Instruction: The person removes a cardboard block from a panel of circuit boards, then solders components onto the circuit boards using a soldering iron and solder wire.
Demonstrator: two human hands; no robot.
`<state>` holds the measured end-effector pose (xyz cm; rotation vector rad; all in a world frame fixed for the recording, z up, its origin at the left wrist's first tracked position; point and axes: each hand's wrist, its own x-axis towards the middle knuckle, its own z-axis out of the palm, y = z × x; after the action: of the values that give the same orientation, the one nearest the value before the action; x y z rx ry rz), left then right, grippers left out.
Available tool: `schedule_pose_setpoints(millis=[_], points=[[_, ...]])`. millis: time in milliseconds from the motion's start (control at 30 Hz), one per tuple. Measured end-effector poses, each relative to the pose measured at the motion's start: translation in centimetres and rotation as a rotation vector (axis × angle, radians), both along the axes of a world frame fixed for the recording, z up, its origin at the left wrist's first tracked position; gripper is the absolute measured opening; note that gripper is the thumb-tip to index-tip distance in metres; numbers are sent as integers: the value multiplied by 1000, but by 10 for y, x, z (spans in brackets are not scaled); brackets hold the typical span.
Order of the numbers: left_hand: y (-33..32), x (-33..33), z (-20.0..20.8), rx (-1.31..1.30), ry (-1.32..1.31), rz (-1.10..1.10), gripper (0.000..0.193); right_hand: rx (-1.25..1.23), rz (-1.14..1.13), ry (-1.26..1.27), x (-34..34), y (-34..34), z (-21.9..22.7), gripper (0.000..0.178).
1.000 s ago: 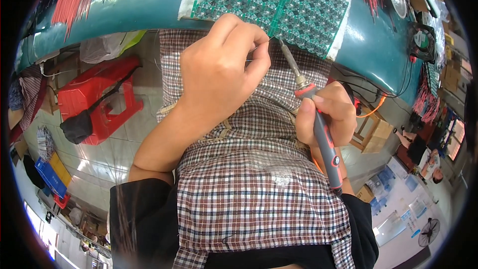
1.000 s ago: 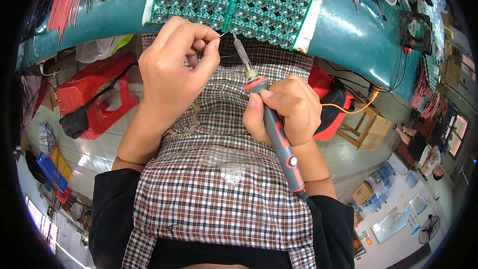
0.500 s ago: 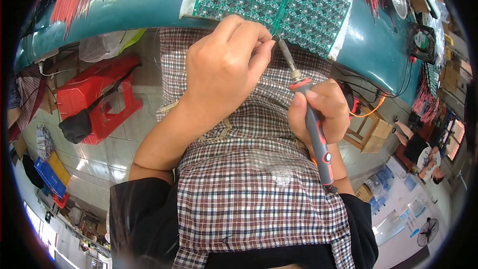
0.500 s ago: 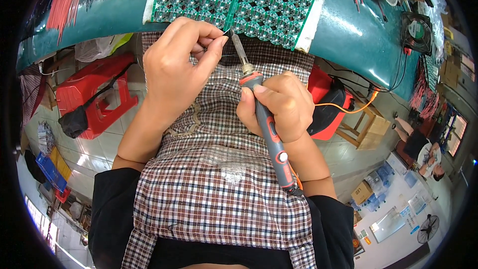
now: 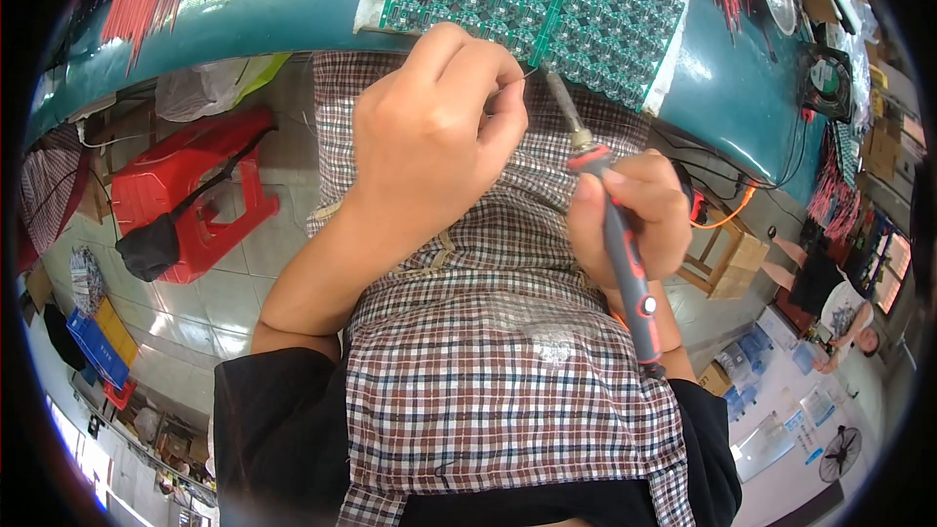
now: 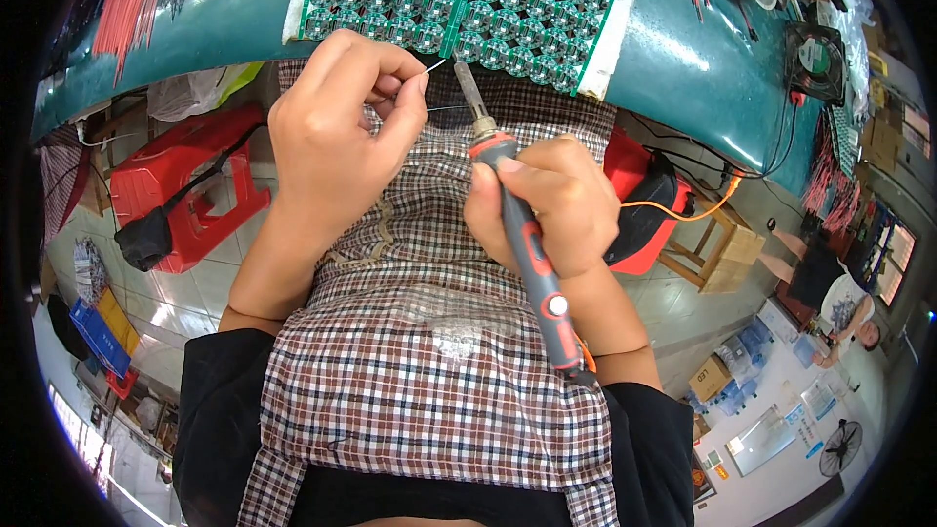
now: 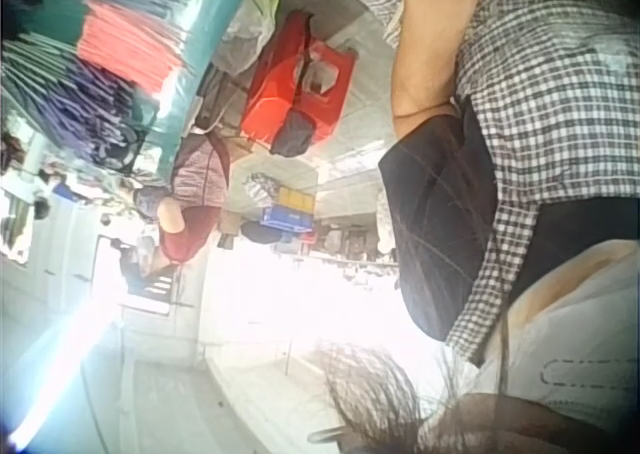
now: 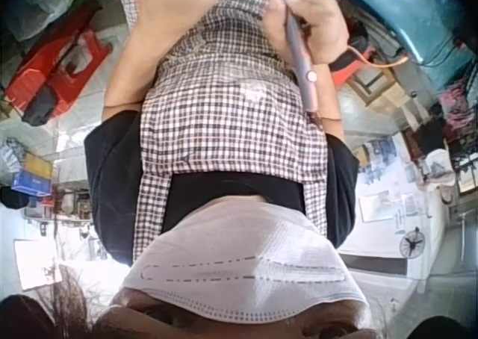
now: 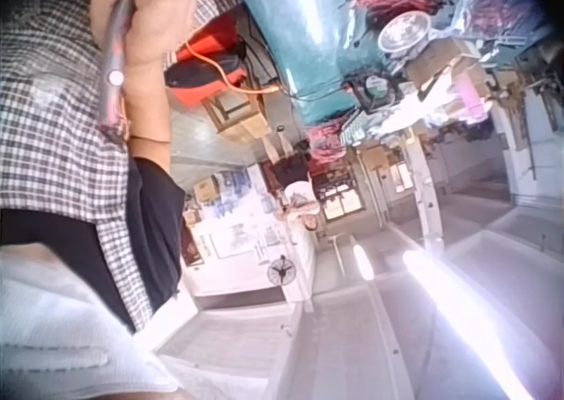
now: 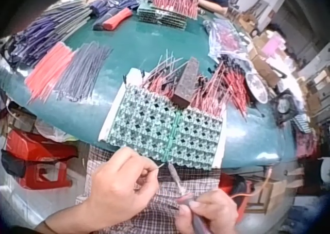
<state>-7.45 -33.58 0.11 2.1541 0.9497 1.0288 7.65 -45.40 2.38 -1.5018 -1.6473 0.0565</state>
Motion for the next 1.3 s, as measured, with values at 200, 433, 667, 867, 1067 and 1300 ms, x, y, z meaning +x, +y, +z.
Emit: schedule_pose_setpoints(millis=[200, 433, 667, 867, 1067, 1300], points=[[7, 2, 10, 27, 61, 40, 13, 98, -3, 90, 12, 6, 6, 26], [13, 13, 6, 37, 40, 57, 13, 69, -18, 44, 9, 17, 4, 25], [15, 14, 6, 36, 25, 58, 13, 44, -28, 45, 7, 18, -1, 27], [14, 13, 6, 27, 26, 60, 13, 46, -39, 10, 4, 17, -3, 27], [13, 14, 6, 10, 22, 56, 11, 37, -40, -44, 2, 15, -3, 29], [15, 14, 8, 4, 66, 24, 10, 41, -38, -85, 2, 17, -3, 30]])
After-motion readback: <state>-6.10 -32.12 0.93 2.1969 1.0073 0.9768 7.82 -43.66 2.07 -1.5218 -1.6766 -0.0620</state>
